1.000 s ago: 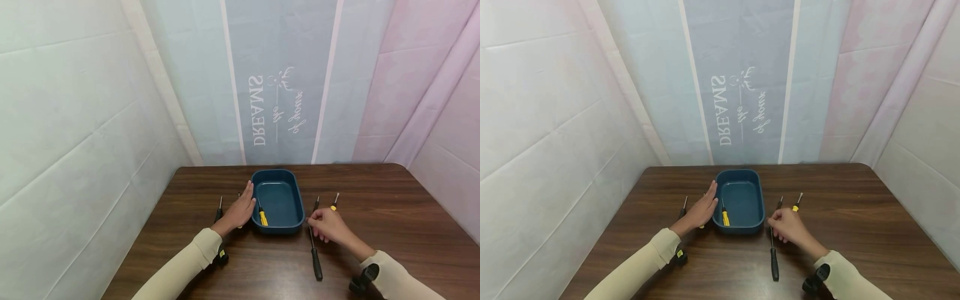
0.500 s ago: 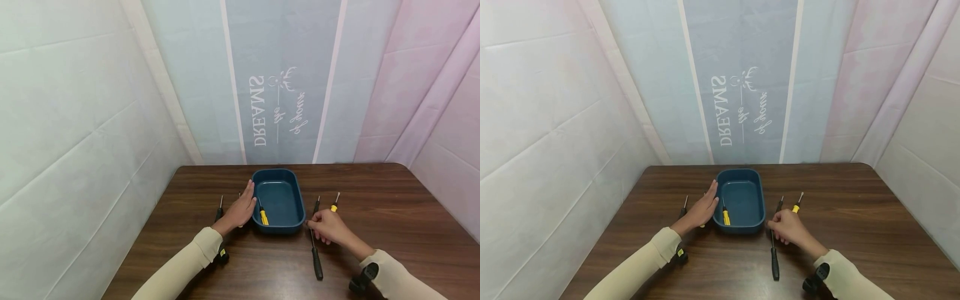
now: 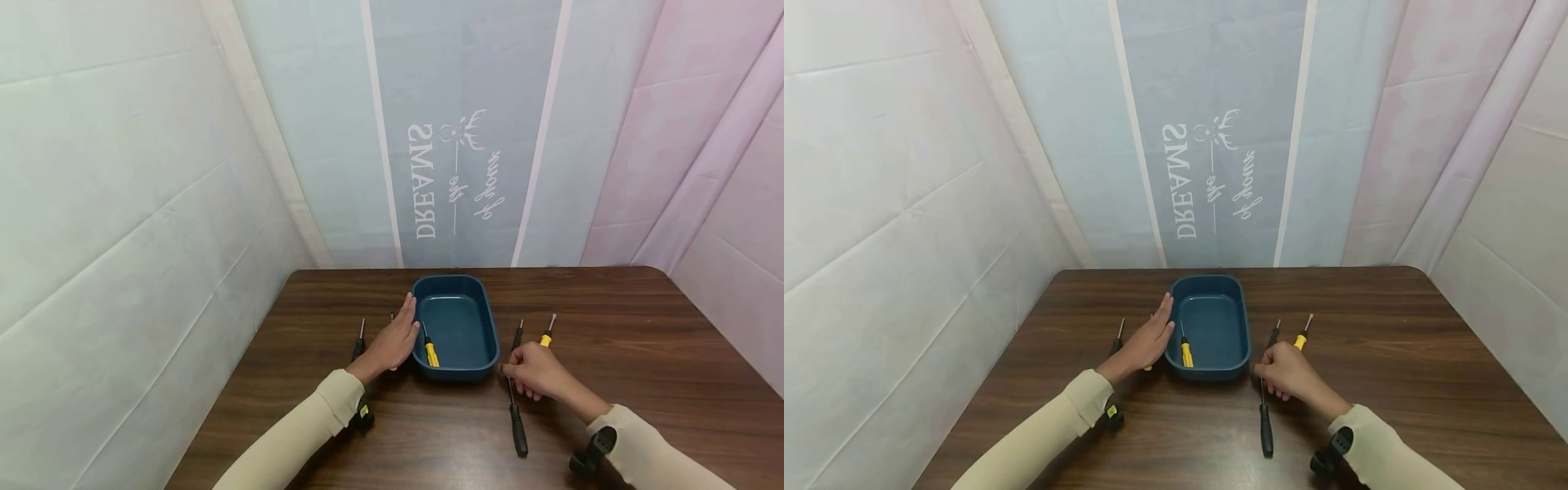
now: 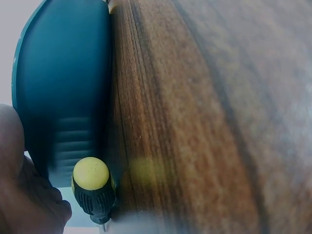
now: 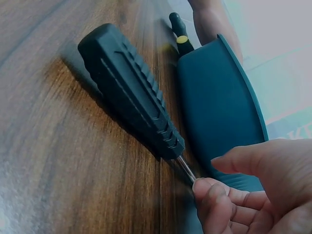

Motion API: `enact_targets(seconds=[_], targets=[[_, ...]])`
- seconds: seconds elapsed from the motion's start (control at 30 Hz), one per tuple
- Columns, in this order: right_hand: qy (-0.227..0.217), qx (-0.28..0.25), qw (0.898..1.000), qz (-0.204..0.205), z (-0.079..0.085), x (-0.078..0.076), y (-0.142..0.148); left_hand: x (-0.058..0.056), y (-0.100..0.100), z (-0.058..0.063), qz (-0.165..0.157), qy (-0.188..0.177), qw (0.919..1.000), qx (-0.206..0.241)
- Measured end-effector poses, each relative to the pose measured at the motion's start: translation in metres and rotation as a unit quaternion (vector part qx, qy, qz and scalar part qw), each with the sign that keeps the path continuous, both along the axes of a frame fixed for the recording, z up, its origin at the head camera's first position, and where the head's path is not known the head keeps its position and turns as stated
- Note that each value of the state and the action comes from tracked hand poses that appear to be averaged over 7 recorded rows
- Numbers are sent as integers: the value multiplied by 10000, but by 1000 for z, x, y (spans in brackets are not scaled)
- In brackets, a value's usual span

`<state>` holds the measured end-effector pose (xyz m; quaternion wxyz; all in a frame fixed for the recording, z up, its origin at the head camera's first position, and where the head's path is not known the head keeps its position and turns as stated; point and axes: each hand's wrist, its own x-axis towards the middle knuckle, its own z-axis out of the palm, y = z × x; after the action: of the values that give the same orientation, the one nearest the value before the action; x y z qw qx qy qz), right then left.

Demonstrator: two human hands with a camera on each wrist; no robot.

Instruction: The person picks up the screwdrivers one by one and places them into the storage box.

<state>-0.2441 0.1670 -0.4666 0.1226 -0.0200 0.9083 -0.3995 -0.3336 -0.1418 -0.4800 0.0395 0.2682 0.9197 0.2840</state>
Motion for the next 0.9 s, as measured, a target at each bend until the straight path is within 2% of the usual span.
enact_targets(seconds=[0.3,0.6,0.9], targets=[[-31,26,10000,51,0,1,0,0,1,2,-42,54,10000,38],[35,26,9995,322,-1,-1,1,0,1,4,-10,26,10000,37],[56,168,9992,359,0,-1,-1,1,0,4,3,-35,10000,67]])
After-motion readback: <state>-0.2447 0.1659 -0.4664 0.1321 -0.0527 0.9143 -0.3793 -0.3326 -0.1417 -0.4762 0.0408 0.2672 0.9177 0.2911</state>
